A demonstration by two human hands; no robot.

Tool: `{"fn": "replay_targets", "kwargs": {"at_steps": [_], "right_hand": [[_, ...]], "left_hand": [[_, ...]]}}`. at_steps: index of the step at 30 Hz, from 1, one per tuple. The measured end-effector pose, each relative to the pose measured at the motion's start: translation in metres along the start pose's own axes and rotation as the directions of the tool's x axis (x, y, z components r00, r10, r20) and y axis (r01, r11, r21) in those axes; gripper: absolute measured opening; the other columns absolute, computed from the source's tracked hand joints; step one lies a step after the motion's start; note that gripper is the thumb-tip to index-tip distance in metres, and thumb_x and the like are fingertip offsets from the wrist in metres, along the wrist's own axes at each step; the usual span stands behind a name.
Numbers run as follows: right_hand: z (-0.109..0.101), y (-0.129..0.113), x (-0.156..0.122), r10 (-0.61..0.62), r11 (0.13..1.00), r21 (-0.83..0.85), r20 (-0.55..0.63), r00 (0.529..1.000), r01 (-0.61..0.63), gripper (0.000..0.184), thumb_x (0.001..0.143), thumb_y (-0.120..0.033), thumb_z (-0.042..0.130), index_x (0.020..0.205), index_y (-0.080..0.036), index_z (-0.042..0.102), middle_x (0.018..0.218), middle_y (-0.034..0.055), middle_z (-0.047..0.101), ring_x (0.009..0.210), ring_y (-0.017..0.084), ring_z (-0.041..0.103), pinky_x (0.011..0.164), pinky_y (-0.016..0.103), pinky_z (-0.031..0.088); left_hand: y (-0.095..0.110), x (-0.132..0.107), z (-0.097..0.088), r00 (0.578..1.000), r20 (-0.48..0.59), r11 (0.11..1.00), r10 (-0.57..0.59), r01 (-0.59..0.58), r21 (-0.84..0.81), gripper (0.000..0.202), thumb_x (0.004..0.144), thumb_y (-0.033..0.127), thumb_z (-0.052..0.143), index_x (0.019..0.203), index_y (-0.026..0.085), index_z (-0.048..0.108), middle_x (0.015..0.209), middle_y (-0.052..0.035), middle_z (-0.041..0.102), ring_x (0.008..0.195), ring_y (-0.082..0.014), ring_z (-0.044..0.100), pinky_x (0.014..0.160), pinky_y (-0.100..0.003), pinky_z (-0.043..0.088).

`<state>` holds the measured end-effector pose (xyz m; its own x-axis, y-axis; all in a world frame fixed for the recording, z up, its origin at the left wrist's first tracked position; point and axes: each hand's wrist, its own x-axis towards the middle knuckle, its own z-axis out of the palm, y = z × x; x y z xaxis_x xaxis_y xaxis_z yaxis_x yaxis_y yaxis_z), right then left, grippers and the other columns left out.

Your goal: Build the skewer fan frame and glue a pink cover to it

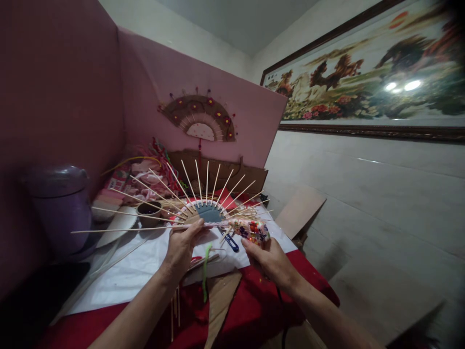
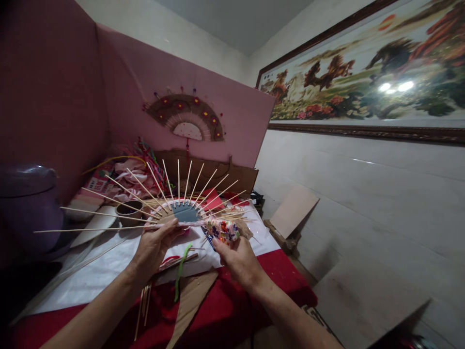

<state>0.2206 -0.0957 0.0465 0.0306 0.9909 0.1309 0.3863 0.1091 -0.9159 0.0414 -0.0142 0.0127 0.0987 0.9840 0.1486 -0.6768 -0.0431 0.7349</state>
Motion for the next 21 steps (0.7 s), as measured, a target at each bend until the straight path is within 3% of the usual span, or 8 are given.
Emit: {"fn": "replay_targets", "kwargs": {"at_steps": [21], "right_hand": [[-0.0012,-0.0062,0.0019,-0.016,1.000,0.000,-0.048,0.999,0.016,0.034,0.078,-0.043,0.052,0.054,-0.019,0.045,0.040,-0.0049,0.040,0.036,0.008,0.035,0.036,0.022,0.027]], "left_hand": [[-0.0025,0.0017,-0.0021,1.000,-0.010,1.000,0.008,-0.008,-0.014,0.012,0.060,0.018,0.073,0.066,0.009,0.069,0.068,-0.0084,0.070,0.065,-0.0184,0.065,0.072,-0.035,0.052]]}}
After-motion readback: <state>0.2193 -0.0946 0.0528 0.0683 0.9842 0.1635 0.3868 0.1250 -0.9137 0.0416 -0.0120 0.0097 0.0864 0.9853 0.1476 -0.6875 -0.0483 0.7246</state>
